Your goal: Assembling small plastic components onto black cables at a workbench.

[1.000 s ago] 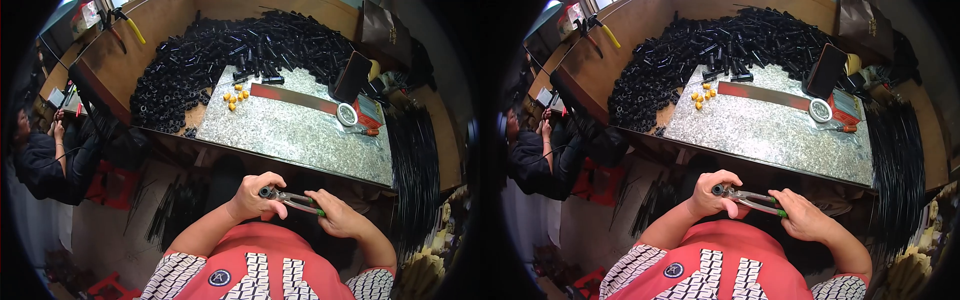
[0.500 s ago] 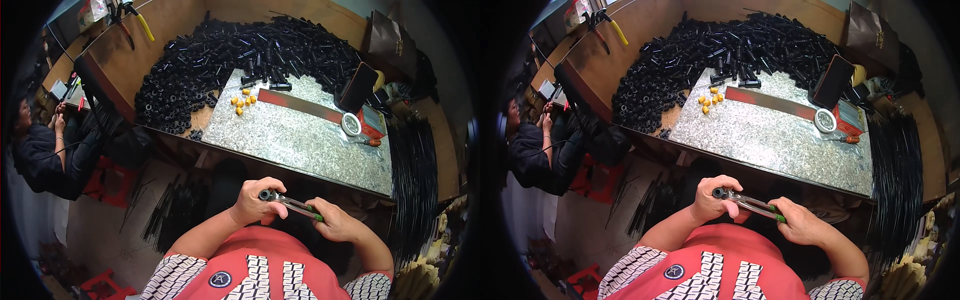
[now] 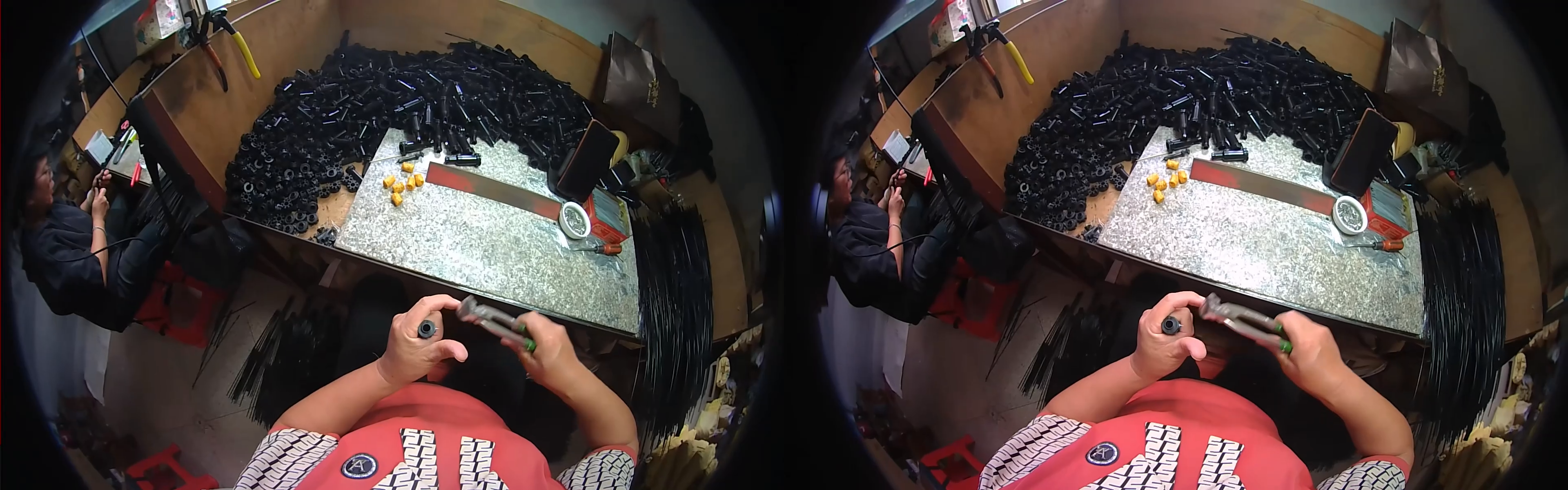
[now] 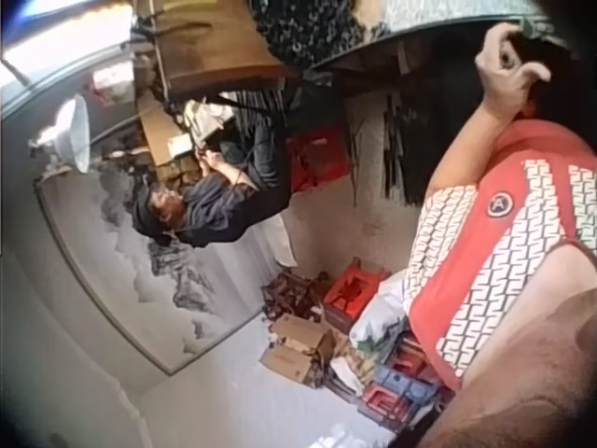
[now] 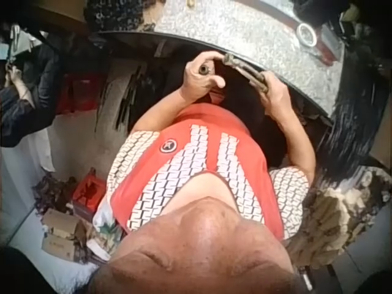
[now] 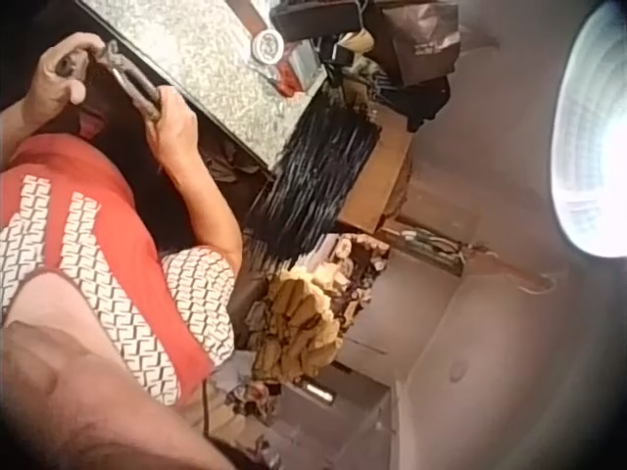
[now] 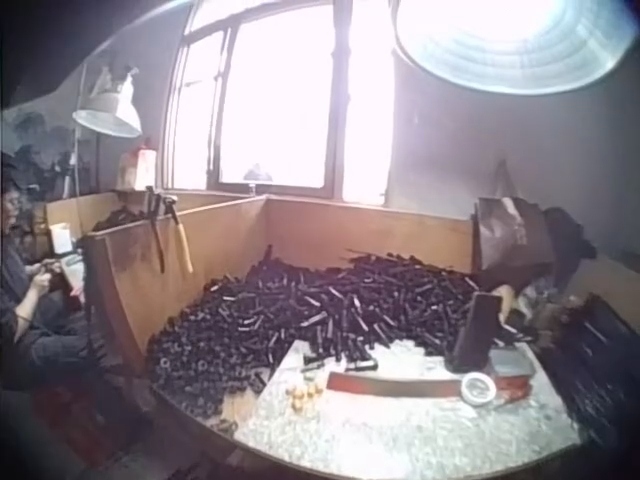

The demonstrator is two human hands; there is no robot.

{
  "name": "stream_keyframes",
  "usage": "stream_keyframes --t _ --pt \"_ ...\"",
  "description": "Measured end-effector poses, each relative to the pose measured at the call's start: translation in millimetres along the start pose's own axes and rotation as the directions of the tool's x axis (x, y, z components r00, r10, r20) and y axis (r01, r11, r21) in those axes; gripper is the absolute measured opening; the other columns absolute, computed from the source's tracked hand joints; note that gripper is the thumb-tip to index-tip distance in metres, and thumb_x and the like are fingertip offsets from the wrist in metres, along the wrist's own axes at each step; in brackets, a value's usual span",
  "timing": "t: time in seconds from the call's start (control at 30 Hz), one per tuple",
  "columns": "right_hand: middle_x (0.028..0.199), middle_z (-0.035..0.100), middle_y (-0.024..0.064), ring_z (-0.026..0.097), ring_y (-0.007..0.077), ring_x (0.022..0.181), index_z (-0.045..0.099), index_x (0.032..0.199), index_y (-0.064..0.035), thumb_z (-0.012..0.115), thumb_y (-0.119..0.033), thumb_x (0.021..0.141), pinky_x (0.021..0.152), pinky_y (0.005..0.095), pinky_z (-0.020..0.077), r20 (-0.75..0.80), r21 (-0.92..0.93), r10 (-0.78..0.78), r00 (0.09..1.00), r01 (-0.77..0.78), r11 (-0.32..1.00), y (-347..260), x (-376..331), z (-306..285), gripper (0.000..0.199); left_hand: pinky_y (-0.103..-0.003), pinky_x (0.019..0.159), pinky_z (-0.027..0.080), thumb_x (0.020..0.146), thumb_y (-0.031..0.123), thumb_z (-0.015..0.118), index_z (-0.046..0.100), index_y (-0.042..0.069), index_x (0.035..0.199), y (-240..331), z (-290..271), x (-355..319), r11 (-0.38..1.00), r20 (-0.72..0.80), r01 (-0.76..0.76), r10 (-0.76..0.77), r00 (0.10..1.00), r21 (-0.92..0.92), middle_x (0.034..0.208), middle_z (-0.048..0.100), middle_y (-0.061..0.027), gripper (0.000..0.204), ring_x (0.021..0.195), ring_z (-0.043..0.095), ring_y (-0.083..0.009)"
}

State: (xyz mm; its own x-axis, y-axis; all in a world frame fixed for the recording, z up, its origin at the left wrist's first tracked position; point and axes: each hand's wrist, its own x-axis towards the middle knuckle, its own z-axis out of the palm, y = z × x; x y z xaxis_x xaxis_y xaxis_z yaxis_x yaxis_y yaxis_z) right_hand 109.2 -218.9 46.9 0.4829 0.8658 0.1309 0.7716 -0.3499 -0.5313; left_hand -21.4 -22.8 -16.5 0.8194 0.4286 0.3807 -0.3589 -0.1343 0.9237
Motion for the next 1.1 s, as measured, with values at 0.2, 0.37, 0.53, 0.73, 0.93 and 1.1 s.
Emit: stream_keyframes --t 0.2,0.37,0.53,0.73,0.93,1.1 --pt "0.08 0.059 0.0193 0.059 0.0382 0.071 0.056 0.091 -0.0013 0.061 -0.006 0.083 0.062 0.039 0.0471 -0.439 -0.183 -0.028 0.898 -0.058 0.981 55.5 40.6 -46.3 0.011 -0.018 0.048 0.028 0.068 0.053 0.072 0.044 -0.005 0.118 13.8 -1.4 -2.1 1.0 -0.022 0.011 -0.012 1.0 -0.017 0.057 0.038 0.0063 0.081 0.052 0.036 -0.0014" --pt "0.076 0.061 0.0203 0.061 0.0378 0.075 0.058 0.088 -0.0011 0.062 -0.015 0.084 0.065 0.0417 0.0459 -0.423 -0.229 0.273 0.864 -0.394 0.89 100.8 81.2 -87.4 0.016 -0.019 0.048 0.029 0.07 0.052 0.072 0.036 -0.004 0.121 26.1 -3.9 -6.3 0.997 -0.003 -0.073 0.073 0.997 -0.034 0.055 0.036 0.0057 0.084 0.049 0.036 -0.0026" --pt "0.087 0.064 0.0223 0.061 0.0402 0.088 0.062 0.09 -0.0019 0.066 -0.024 0.081 0.077 0.048 0.0461 -0.28 -0.397 0.436 0.855 -0.516 0.759 111.9 111.1 -95.8 0.024 -0.02 0.047 0.03 0.069 0.047 0.076 0.034 -0.003 0.121 26.3 -7.7 -12.4 0.994 -0.007 -0.069 0.069 0.998 -0.079 0.054 0.033 0.0054 0.083 0.048 0.034 -0.0038" --pt "0.088 0.066 0.0208 0.063 0.0374 0.088 0.066 0.089 -0.0027 0.063 -0.02 0.079 0.079 0.0463 0.0487 -0.199 -0.529 0.443 0.874 -0.476 0.702 144.3 123.6 -87.2 0.02 -0.02 0.046 0.029 0.068 0.047 0.077 0.035 -0.002 0.119 28.6 -2.1 -8.5 0.987 -0.025 -0.039 0.035 0.999 -0.159 0.053 0.034 0.0055 0.082 0.047 0.034 -0.0038" --pt "0.086 0.067 0.021 0.065 0.0358 0.086 0.068 0.085 -0.0019 0.056 -0.016 0.078 0.078 0.045 0.0507 -0.188 -0.557 0.423 0.887 -0.451 0.697 145.4 134.8 -80.5 0.019 -0.02 0.045 0.03 0.067 0.048 0.078 0.035 -0.001 0.119 26.7 -3.8 -9.8 0.983 -0.074 -0.038 0.025 0.997 -0.178 0.052 0.037 0.0045 0.082 0.045 0.036 -0.0046" --pt "0.093 0.067 0.0218 0.066 0.0341 0.089 0.07 0.087 0.0005 0.055 -0.014 0.078 0.077 0.042 0.0528 -0.172 -0.534 0.458 0.872 -0.473 0.7 133.6 131.7 -88.6 0.023 -0.02 0.045 0.03 0.069 0.049 0.076 0.035 -0.001 0.118 26.4 -2.1 -8.4 0.981 -0.048 -0.051 0.042 0.998 -0.186 0.052 0.037 0.0038 0.081 0.044 0.036 -0.005"
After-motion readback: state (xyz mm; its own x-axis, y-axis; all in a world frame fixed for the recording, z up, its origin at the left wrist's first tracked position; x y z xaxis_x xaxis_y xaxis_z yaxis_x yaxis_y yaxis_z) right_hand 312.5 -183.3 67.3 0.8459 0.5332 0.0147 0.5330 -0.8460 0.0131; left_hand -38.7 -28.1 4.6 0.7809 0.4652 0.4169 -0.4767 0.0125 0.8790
